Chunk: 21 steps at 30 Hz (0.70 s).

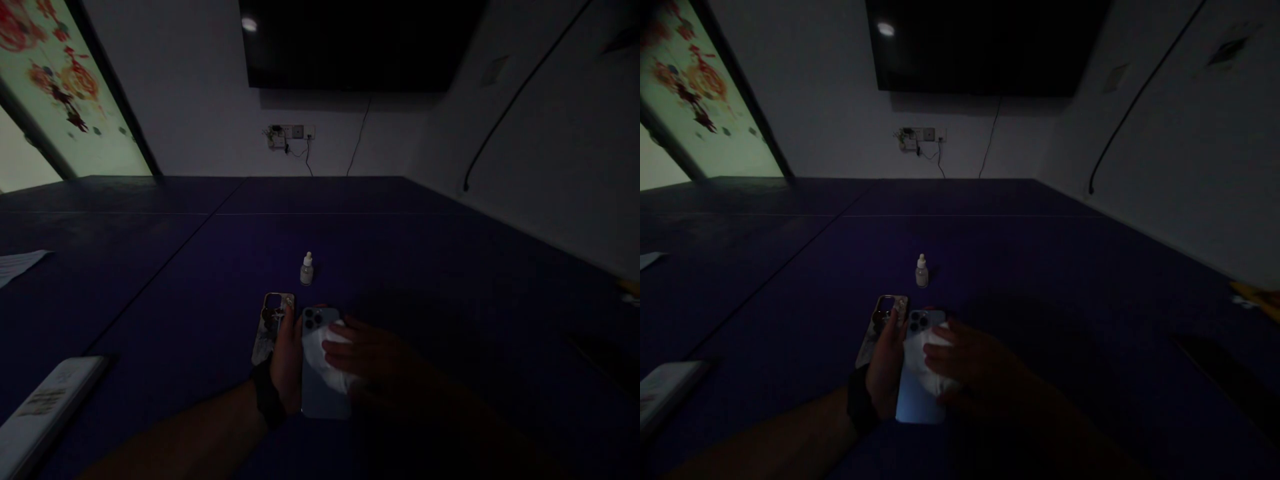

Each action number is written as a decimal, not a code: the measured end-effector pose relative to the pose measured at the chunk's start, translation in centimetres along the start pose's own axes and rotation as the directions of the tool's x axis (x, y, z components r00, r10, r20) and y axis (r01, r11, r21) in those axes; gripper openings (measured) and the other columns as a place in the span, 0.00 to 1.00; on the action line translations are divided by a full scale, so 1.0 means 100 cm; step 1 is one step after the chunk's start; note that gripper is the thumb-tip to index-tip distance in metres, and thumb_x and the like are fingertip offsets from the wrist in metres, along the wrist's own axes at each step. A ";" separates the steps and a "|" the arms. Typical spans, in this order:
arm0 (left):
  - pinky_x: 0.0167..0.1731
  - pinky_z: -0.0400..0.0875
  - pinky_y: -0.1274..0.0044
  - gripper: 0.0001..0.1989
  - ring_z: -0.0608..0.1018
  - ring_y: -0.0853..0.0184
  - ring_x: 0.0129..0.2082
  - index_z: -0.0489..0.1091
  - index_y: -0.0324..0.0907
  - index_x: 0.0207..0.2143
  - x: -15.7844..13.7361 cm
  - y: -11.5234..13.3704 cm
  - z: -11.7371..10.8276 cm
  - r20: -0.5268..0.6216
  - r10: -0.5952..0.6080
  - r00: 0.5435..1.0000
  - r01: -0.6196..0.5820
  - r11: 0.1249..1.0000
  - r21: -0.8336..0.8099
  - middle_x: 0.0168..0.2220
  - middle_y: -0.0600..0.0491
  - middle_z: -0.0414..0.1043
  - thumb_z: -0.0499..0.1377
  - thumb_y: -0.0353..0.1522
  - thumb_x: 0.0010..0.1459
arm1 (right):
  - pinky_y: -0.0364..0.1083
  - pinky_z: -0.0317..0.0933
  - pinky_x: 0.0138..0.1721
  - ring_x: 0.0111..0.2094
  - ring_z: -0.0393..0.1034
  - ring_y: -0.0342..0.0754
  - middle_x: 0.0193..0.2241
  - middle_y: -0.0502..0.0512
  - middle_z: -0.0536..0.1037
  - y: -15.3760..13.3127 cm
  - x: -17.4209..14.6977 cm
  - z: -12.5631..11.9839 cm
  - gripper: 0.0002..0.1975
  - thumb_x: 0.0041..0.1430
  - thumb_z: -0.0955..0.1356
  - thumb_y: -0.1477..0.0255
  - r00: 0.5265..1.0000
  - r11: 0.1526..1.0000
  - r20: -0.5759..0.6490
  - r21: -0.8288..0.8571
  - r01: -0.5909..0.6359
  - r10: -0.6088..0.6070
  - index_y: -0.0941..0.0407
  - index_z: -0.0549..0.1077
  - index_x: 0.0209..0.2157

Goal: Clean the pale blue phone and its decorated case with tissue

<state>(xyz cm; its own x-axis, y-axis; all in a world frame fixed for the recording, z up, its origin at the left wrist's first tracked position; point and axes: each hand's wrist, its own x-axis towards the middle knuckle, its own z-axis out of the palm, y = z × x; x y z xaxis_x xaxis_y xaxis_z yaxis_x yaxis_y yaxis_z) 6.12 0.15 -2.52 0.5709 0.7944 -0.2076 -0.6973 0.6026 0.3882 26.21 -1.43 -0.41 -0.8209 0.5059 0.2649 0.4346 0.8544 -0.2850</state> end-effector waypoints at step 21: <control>0.50 0.70 0.63 0.34 0.80 0.54 0.45 0.68 0.40 0.60 0.003 -0.002 0.001 -0.004 0.001 1.000 -0.002 1.000 -0.010 0.46 0.42 0.78 0.48 0.54 0.65 | 0.63 0.48 0.69 0.69 0.54 0.58 0.66 0.65 0.64 -0.002 0.000 0.005 0.30 0.70 0.64 0.58 0.984 0.975 -0.090 -0.150 -0.164 0.152 0.59 0.62 0.66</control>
<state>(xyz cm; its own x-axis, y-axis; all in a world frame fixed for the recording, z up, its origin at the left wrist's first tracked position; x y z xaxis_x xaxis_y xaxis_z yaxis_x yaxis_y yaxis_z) 6.44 0.23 -2.56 0.5683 0.7955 -0.2102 -0.7024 0.6021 0.3796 25.97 -1.70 -0.76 -0.7084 0.6386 0.3005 0.6142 0.7676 -0.1833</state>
